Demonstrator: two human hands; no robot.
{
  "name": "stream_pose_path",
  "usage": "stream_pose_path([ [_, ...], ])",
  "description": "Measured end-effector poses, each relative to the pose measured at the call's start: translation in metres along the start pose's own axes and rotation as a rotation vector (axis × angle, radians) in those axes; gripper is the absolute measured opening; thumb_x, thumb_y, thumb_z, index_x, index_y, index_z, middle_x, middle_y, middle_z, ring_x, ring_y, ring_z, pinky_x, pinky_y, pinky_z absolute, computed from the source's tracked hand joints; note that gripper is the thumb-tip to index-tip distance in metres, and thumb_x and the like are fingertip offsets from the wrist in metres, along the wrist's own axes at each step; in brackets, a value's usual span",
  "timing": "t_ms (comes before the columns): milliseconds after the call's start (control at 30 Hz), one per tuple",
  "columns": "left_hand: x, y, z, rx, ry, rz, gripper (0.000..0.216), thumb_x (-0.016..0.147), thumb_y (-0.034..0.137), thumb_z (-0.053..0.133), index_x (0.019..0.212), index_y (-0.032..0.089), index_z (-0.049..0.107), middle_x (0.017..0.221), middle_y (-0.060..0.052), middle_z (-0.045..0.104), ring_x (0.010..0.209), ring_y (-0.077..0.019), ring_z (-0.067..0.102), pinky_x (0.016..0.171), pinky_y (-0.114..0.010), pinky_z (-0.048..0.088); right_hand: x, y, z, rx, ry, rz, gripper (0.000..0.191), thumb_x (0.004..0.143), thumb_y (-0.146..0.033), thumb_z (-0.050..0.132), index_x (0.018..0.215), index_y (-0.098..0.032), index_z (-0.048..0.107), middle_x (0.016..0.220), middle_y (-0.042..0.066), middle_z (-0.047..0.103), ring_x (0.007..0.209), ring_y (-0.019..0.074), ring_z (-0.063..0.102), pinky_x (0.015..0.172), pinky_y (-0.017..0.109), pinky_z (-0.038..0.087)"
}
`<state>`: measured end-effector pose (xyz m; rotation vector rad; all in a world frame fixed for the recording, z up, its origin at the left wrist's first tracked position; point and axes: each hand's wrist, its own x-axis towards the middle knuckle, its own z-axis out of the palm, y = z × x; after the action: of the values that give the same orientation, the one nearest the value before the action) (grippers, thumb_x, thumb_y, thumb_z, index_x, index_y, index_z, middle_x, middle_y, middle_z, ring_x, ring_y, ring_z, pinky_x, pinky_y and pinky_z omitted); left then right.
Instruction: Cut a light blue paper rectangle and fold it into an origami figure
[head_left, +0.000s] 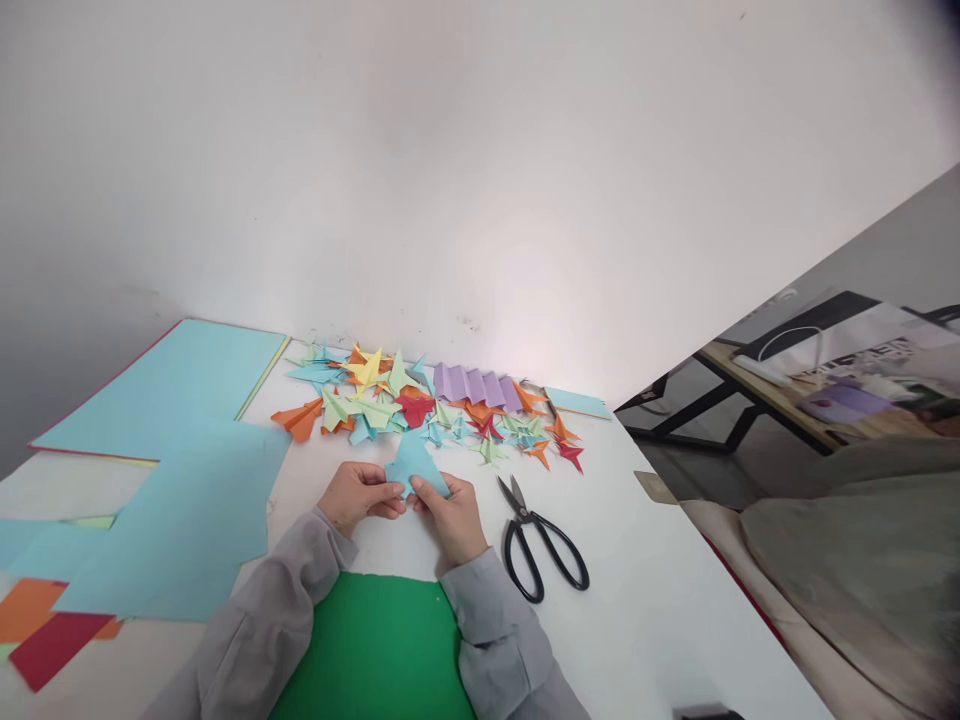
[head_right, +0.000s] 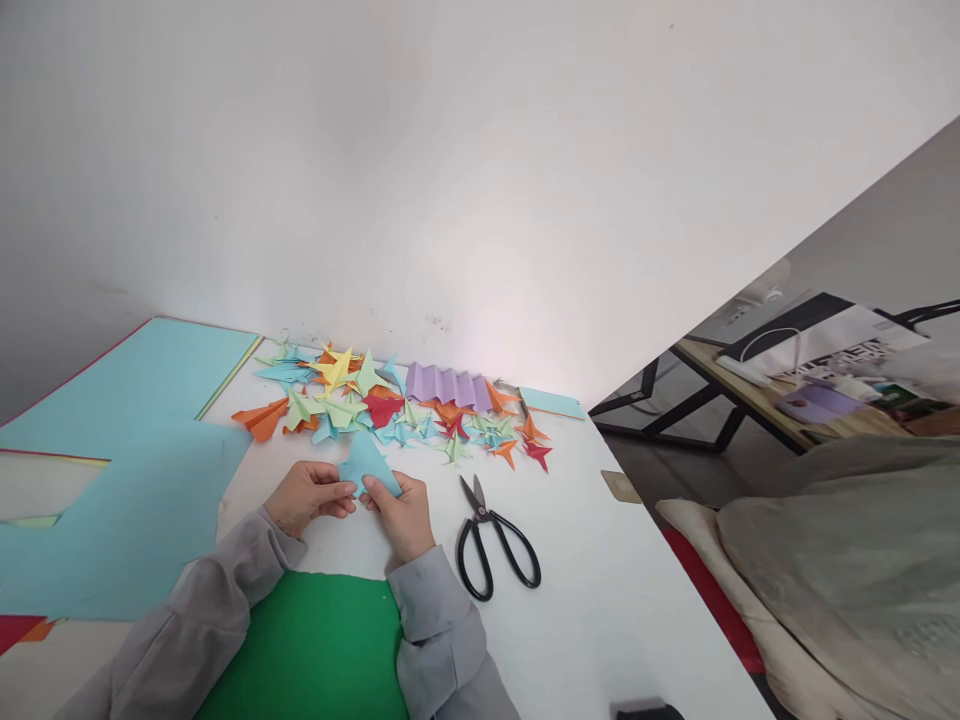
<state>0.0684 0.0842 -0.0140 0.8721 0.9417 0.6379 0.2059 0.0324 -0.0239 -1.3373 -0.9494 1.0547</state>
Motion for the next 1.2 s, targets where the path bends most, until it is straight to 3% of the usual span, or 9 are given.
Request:
stream_pose_path([
  [233,0.0001,-0.0010,-0.0008,0.035,-0.026,0.029,0.035,0.038,0.030,0.085,0.051,0.011,0.059,0.047,-0.005,0.064,0.046,-0.0133,0.060,0.045,-0.021,0.049,0.0007,0.0023,0.0001,0.037,-0.008,0.005,0.034,0.067,-0.044,0.066,0.051,-0.014,0.061,0.048,0.001,0.058,0.045,0.0102,0.048,0.050,0.024,0.040],
  [433,0.0010,-0.0033,-0.0006,0.026,-0.022,0.069,0.034,0.039,0.030,0.085,0.054,0.012,0.061,0.049,-0.001,0.063,0.057,-0.0173,0.065,0.049,-0.022,0.052,-0.0003,-0.0007,0.0007,0.001,0.024,0.015,0.034,0.065,-0.045,0.067,0.051,-0.015,0.060,0.047,0.001,0.058,0.044,0.0104,0.047,0.050,0.024,0.042],
  [933,-0.0028,0.0007,0.0041,0.026,-0.012,0.092,0.040,0.034,0.028,0.086,0.046,0.013,0.051,0.043,-0.002,0.061,0.046,-0.0162,0.061,0.037,-0.021,0.047,0.0006,0.0021,-0.0006,-0.027,-0.006,0.000,0.031,0.064,-0.039,0.070,0.048,-0.015,0.058,0.045,-0.001,0.056,0.043,0.0095,0.047,0.049,0.023,0.038],
  [1200,-0.0024,0.0013,0.0030,-0.023,-0.056,0.057,0.037,0.035,0.028,0.086,0.054,0.010,0.059,0.049,-0.003,0.063,0.047,-0.0148,0.061,0.038,-0.020,0.046,0.0026,0.0054,-0.0024,0.027,-0.014,0.004,0.027,0.061,-0.037,0.072,0.051,-0.015,0.060,0.045,-0.002,0.056,0.043,0.0095,0.047,0.048,0.023,0.037],
])
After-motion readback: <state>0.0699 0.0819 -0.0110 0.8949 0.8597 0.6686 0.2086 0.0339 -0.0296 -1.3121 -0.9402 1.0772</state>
